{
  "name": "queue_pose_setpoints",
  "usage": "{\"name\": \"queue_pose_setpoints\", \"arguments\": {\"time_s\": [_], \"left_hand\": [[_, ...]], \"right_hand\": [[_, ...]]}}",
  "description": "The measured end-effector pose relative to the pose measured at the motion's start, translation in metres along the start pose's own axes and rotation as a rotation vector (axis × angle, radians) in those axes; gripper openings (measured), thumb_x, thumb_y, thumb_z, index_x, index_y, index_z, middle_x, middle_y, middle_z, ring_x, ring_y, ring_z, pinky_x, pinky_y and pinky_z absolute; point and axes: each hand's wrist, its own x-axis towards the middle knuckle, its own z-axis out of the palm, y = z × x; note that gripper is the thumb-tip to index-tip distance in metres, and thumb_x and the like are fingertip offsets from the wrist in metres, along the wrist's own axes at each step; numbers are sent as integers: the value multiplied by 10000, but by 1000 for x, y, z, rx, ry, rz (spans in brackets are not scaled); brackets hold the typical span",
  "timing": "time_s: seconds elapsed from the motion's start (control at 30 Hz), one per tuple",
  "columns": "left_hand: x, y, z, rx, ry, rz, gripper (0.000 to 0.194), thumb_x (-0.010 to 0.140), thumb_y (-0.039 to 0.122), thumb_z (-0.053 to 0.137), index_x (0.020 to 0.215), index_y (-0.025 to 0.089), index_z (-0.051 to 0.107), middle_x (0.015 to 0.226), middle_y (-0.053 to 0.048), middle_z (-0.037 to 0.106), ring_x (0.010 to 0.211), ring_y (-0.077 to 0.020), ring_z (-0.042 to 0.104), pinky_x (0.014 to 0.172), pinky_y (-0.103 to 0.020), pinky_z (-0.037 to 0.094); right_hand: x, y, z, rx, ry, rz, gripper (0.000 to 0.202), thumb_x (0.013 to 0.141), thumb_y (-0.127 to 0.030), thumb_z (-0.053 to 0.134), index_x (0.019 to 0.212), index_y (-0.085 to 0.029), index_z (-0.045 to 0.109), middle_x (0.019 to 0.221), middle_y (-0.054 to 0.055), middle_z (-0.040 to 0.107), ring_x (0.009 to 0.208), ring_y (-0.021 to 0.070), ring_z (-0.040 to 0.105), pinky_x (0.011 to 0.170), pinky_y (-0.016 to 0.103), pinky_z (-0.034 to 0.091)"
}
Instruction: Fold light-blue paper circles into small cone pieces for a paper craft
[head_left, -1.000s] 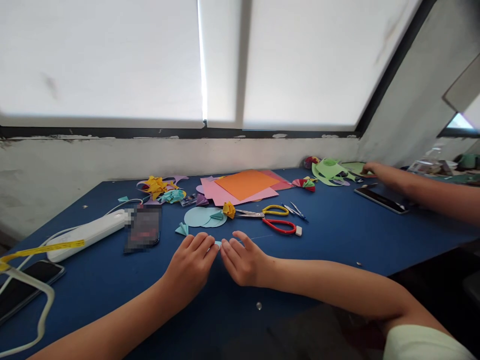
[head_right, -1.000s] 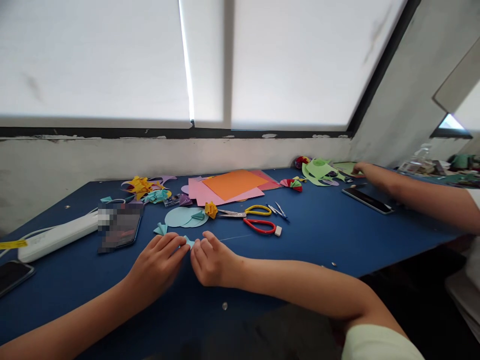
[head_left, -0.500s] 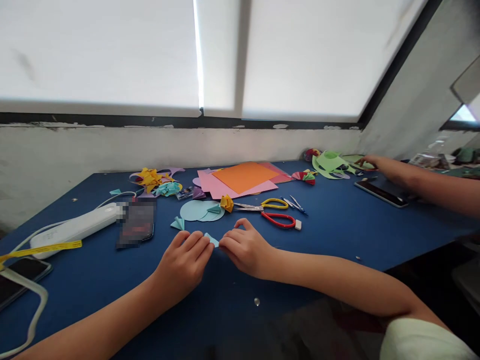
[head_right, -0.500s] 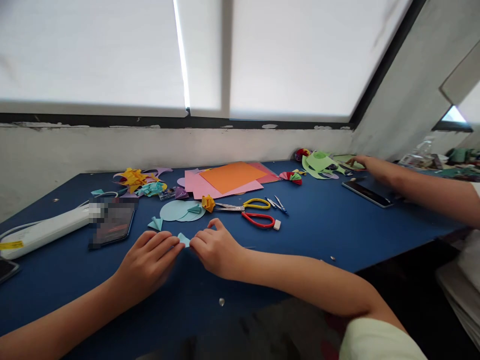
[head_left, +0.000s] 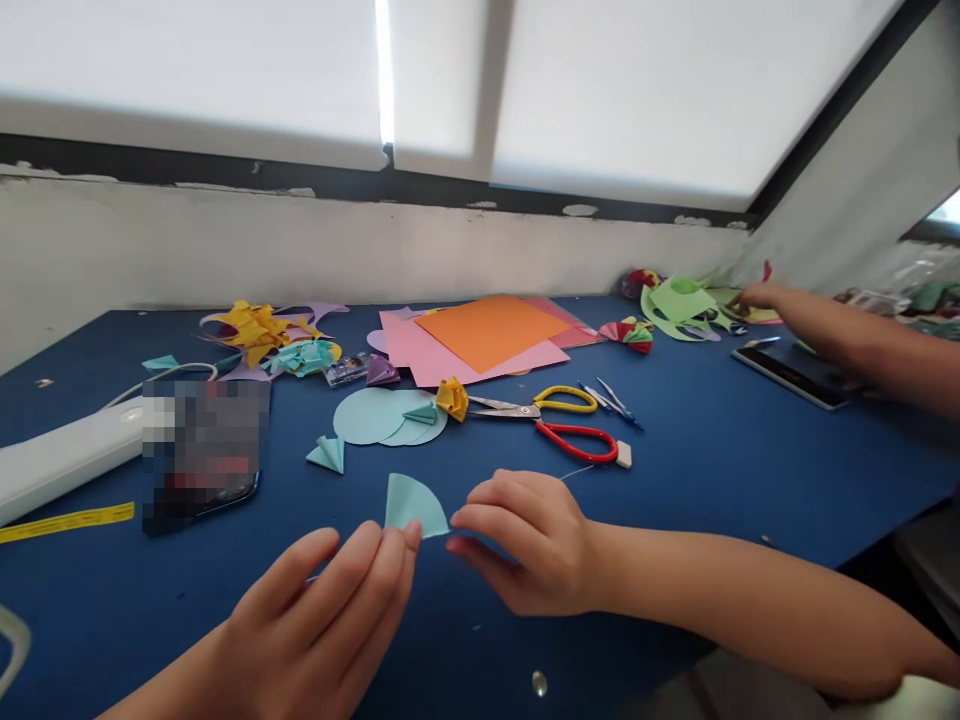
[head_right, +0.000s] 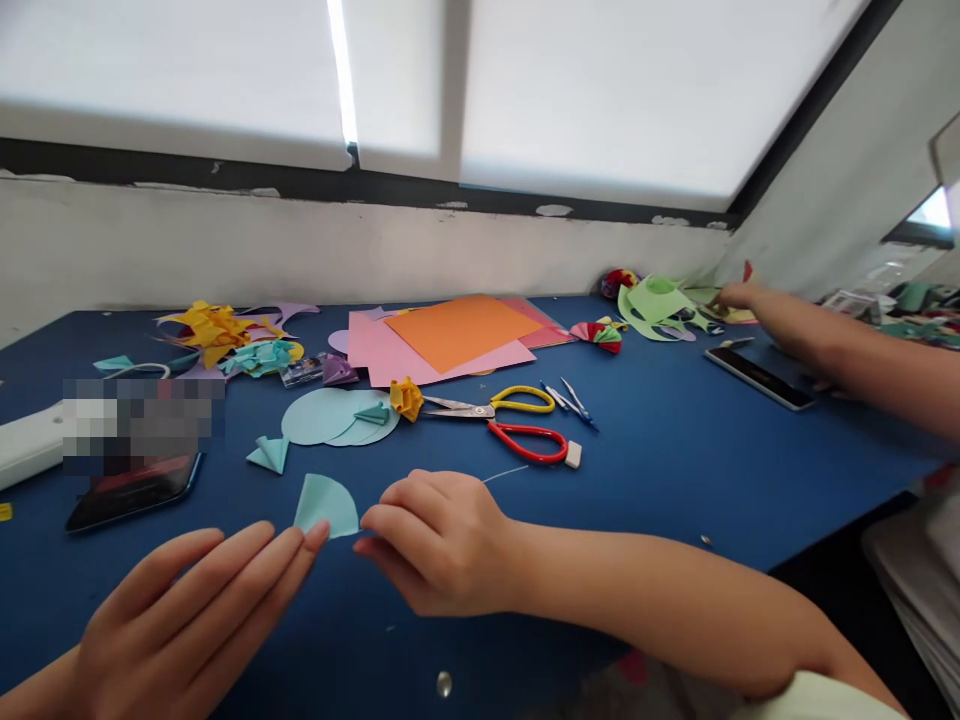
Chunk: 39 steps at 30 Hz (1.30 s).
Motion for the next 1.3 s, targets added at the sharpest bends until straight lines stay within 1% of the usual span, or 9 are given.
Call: {"name": "queue_pose_setpoints", "arguments": {"time_s": [0.17, 0.37, 0.53, 0.7, 0.83, 0.97, 1.07, 1.17, 1.3], "left_hand": [[2, -3, -1, 1, -50, 8, 397, 922, 76, 271, 985, 79, 663, 986, -104, 664, 902, -224, 565, 738, -378, 377], [3, -2, -1, 8, -38, 5, 409, 924, 87, 260, 975, 79, 667, 978, -98, 649, 885, -213, 561, 733, -366, 373], [1, -3, 2, 5, -48, -17, 386, 926, 78, 282, 984, 70, 663, 960, -93, 661, 887, -216, 571, 739, -364, 381], [-3, -7, 11, -18, -43, -41, 298, 923, 104, 378, 1019, 72, 659, 940, -85, 685, 891, -231, 584, 782, -386, 393], [-6, -9, 16, -94, -33, -35, 237, 896, 109, 457, 1018, 87, 659, 961, -85, 690, 925, -241, 584, 821, -397, 402], [-7, -7, 12, -160, -46, -55, 316, 922, 98, 362, 1047, 126, 651, 999, -75, 686, 957, -232, 580, 842, -397, 397], [-7, -4, 10, -196, -56, -54, 396, 927, 77, 274, 1032, 126, 653, 1029, -83, 675, 978, -243, 576, 842, -411, 392], [-7, -2, 11, -205, -46, -38, 400, 919, 66, 259, 1014, 91, 647, 1045, -111, 662, 1004, -265, 565, 842, -423, 394], [-6, 0, 14, -181, -28, 4, 369, 903, 51, 281, 995, 58, 638, 993, -124, 661, 967, -278, 565, 827, -426, 397]], "right_hand": [[-2, 7, 6, -64, 31, -62, 85, 843, -159, 561, 914, -114, 563, 747, 43, 606, 632, 114, 532, 576, 243, 443], [-5, 9, 13, -116, 42, -105, 109, 841, -206, 596, 903, -125, 554, 710, 23, 608, 590, 105, 516, 525, 244, 404], [-6, 12, 18, -122, 42, -127, 74, 829, -155, 597, 880, -122, 554, 706, 22, 610, 584, 107, 491, 507, 254, 371], [-8, 14, 20, -123, -6, -159, 103, 818, -145, 588, 913, -112, 569, 754, 26, 618, 586, 107, 482, 509, 261, 366], [-10, 15, 20, -124, -38, -178, 144, 818, -160, 579, 953, -109, 576, 780, 26, 620, 593, 106, 485, 508, 265, 364], [-10, 15, 19, -137, -35, -206, 131, 816, -170, 590, 934, -112, 588, 793, 25, 626, 598, 104, 480, 494, 263, 346], [-9, 16, 17, -144, -31, -230, 117, 816, -168, 590, 918, -113, 594, 802, 30, 626, 605, 104, 487, 493, 261, 345], [-9, 16, 17, -164, -28, -247, 92, 825, -170, 581, 903, -124, 596, 796, 26, 622, 608, 97, 495, 493, 255, 345], [-8, 15, 17, -170, -22, -244, 80, 836, -175, 570, 888, -124, 602, 769, 19, 625, 591, 95, 478, 483, 255, 340]]}}
